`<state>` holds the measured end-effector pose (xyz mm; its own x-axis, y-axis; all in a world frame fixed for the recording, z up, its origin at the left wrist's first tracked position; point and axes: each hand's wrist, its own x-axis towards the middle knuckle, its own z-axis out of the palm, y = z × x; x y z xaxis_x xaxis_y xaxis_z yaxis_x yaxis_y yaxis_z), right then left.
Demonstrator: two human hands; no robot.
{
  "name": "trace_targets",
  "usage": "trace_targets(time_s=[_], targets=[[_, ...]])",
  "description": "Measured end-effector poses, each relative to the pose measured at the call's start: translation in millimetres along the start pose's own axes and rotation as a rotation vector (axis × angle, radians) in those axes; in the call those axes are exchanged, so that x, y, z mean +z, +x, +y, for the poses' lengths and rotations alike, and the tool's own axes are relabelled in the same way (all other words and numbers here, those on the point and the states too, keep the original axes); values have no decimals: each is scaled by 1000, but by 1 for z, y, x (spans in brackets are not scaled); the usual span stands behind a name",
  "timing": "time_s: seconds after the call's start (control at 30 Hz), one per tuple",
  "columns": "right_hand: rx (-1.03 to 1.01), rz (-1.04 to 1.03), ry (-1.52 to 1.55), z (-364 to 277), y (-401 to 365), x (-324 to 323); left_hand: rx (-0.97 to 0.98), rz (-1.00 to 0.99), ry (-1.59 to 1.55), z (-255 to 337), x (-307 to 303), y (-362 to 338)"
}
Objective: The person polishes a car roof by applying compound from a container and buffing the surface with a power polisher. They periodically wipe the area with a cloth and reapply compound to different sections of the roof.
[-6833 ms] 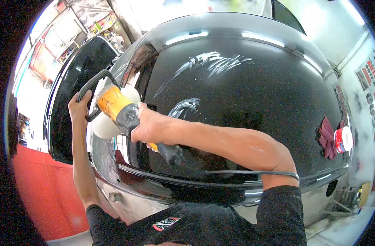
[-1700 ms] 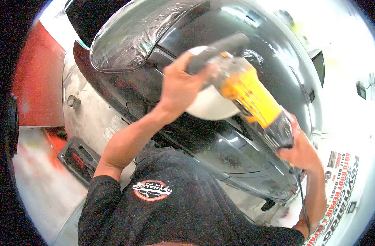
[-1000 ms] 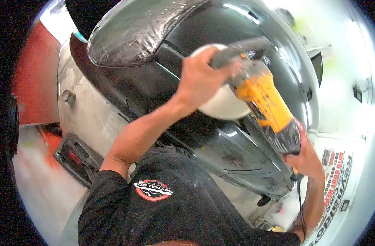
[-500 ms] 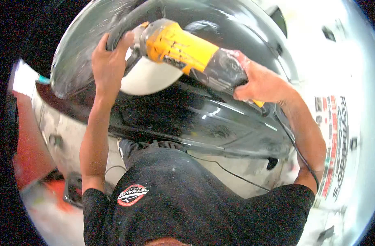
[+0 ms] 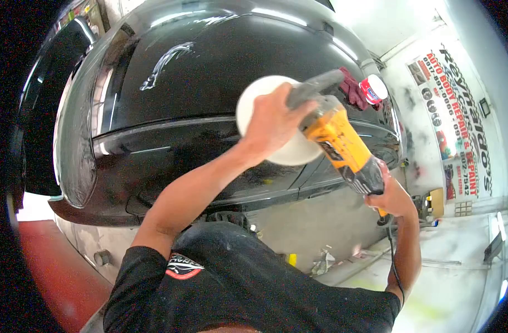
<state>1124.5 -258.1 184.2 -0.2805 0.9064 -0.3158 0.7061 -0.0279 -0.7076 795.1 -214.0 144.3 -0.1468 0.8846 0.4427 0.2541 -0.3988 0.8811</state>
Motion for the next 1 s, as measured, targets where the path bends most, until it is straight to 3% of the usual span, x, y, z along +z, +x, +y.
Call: trace_targets(time_s=[0.1, 0.3, 1.0], targets=[[46, 113, 103, 40, -9, -12, 58, -100, -12, -10, 48, 24], [165, 189, 157, 45, -17, -30, 75, -175, -13, -18, 101, 62], [235, 133, 92, -87, 153, -73, 89, -45, 50, -76, 43, 254]])
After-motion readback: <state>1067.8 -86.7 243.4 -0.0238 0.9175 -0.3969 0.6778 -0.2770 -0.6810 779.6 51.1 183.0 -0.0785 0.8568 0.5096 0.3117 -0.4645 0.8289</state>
